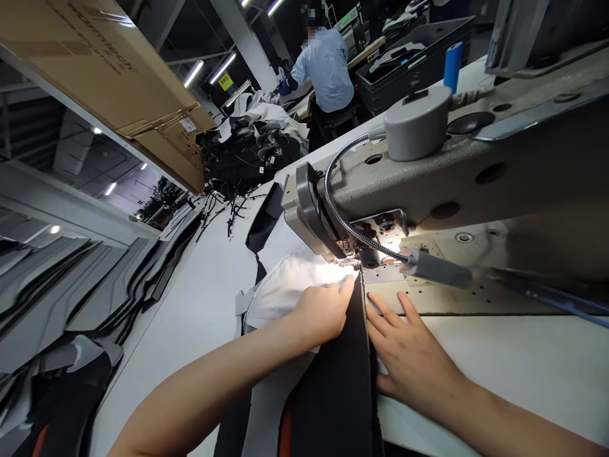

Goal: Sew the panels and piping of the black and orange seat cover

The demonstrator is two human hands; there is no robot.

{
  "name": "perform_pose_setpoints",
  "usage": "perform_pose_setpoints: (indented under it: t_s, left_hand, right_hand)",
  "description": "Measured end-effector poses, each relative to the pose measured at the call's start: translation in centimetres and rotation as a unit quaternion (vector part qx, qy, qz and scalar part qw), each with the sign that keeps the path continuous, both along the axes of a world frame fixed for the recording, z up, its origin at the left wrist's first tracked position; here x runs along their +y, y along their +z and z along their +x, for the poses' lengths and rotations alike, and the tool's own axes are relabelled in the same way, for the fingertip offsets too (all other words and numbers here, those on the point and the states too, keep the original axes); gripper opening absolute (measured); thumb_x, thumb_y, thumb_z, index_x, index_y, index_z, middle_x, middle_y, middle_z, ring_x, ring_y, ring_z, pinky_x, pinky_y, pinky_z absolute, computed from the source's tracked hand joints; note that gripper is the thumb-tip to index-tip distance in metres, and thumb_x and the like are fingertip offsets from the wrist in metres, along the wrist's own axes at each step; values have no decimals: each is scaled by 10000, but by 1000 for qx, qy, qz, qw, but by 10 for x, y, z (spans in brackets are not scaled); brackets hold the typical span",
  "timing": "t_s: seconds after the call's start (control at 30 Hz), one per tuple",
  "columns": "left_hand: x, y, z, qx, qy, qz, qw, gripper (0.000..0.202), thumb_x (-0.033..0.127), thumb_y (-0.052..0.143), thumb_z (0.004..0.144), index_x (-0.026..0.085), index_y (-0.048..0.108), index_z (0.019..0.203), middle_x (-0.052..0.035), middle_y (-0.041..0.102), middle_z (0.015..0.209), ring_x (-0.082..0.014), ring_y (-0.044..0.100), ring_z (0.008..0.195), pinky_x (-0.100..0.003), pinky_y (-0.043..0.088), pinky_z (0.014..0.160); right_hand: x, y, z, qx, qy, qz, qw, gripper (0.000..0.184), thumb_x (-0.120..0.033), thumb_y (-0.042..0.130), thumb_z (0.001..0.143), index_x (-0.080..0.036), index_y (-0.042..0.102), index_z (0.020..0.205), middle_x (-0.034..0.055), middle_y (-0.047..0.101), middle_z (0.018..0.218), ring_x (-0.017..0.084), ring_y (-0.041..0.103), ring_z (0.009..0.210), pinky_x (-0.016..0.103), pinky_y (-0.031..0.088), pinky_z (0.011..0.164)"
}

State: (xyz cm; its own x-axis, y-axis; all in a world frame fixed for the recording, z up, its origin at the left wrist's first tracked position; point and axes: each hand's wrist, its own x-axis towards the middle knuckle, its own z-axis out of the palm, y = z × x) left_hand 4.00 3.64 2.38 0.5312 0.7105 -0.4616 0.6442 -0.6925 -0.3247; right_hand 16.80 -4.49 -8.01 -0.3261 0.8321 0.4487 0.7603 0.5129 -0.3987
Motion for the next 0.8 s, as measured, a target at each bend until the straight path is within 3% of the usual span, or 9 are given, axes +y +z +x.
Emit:
perform_pose_setpoints:
  t_s: [0.2, 0.4, 0.5, 0.6, 0.67, 0.8]
  left_hand:
    - [4, 0, -4, 46, 3, -21, 999, 768, 185, 532, 788, 145, 161, 1459, -86, 660, 875, -256, 652, 693, -303, 482, 594]
    - [17, 9, -10, -1, 6, -101, 995, 737, 186, 479, 811, 159, 152, 1472, -59, 690, 775, -247, 642, 618, -302, 463, 552]
    - [25, 17, -16, -46, 29, -151, 987, 691, 138, 372, 829, 226, 146, 1477, -70, 686, 1013, -221, 667, 786, -285, 493, 628]
    - [31, 21, -18, -96, 58, -214, 970, 668, 136, 324, 839, 248, 156, 1476, -74, 443, 1400, -238, 532, 1168, -345, 468, 898]
    - [33, 19, -17, -109, 88, -251, 958, 683, 136, 326, 831, 241, 142, 1480, -58, 298, 1485, -249, 401, 1292, -384, 389, 1015]
    - [33, 14, -12, -131, 119, -320, 931, 722, 120, 336, 799, 188, 115, 1484, -56, 227, 1508, -234, 334, 1334, -377, 335, 1070]
  right_hand:
    - [1, 1, 2, 6, 14, -16, 1000, 595, -409, 655, 637, -175, 589, 1180, 142, 563, 1263, 354, 405, 1243, 603, 127, 1037]
    - [0, 1, 3, 3, 16, -16, 1000, 603, -430, 653, 651, -169, 585, 1189, 151, 548, 1279, 351, 398, 1248, 594, 116, 1046]
    - [0, 0, 3, 1, 16, -12, 1000, 597, -457, 644, 663, -179, 583, 1189, 144, 553, 1275, 350, 400, 1244, 596, 116, 1046]
    - [0, -1, 2, -4, 7, -6, 1000, 613, -458, 653, 651, -179, 573, 1191, 145, 547, 1280, 346, 389, 1251, 602, 122, 1047]
    - [0, -1, 1, -8, 1, 5, 1000, 643, -453, 677, 622, -168, 568, 1188, 151, 547, 1275, 354, 387, 1247, 615, 139, 1042]
    - [-5, 3, 1, -15, -31, 46, 998, 534, -366, 707, 590, -140, 607, 1064, 147, 619, 1110, 342, 490, 1124, 604, 204, 1044]
